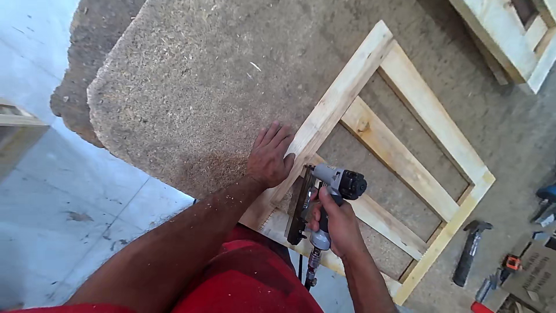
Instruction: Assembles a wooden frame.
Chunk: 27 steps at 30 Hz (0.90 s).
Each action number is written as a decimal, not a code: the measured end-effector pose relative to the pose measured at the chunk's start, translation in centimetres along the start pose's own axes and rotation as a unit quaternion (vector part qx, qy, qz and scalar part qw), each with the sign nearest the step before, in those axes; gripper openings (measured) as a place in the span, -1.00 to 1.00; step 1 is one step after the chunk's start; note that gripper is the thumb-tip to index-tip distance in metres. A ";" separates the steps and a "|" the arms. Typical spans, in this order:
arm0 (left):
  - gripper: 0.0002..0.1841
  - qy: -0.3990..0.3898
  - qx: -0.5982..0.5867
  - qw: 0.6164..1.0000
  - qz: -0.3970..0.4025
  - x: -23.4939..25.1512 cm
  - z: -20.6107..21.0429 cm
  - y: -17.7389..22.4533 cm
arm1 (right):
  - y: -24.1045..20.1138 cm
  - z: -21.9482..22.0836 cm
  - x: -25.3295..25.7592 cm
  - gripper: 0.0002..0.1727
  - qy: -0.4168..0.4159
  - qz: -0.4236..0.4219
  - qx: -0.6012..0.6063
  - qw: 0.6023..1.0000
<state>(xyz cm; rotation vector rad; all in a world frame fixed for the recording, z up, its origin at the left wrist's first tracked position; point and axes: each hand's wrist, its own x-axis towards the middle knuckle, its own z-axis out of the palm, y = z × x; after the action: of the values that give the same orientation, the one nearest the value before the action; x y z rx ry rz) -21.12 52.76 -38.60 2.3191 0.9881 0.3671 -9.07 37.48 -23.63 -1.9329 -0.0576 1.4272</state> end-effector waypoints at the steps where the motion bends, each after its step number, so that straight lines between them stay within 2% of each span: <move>1: -0.45 -0.003 0.002 1.000 0.000 0.0 0.0 0.0 | 0.2 0.0 -0.1 -0.44 -0.003 -0.004 0.002 1.000; 17: -0.44 -0.025 0.023 0.999 -0.007 0.2 -0.3 0.2 | 2.2 0.3 -0.6 -0.50 -0.010 -0.028 -0.035 0.999; 20: -0.45 -0.036 0.025 0.999 -0.006 0.2 -0.4 0.2 | 1.8 -0.3 -0.7 -0.42 -0.014 -0.016 -0.062 0.998; 23: -0.47 -0.013 0.021 1.000 0.005 0.4 0.0 0.0 | 2.4 -2.1 -3.1 -0.36 -0.028 -0.027 -0.090 0.995; 27: -0.45 -0.007 0.006 1.000 0.006 -0.2 -0.4 0.0 | 7.2 -6.8 -8.6 -0.26 -0.013 0.032 -0.161 0.986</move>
<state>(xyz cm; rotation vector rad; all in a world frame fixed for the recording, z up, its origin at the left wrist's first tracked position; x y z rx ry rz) -21.45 52.76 -38.28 2.3360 0.9727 0.3509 -9.24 24.96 -19.83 -2.1927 -0.2539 1.5628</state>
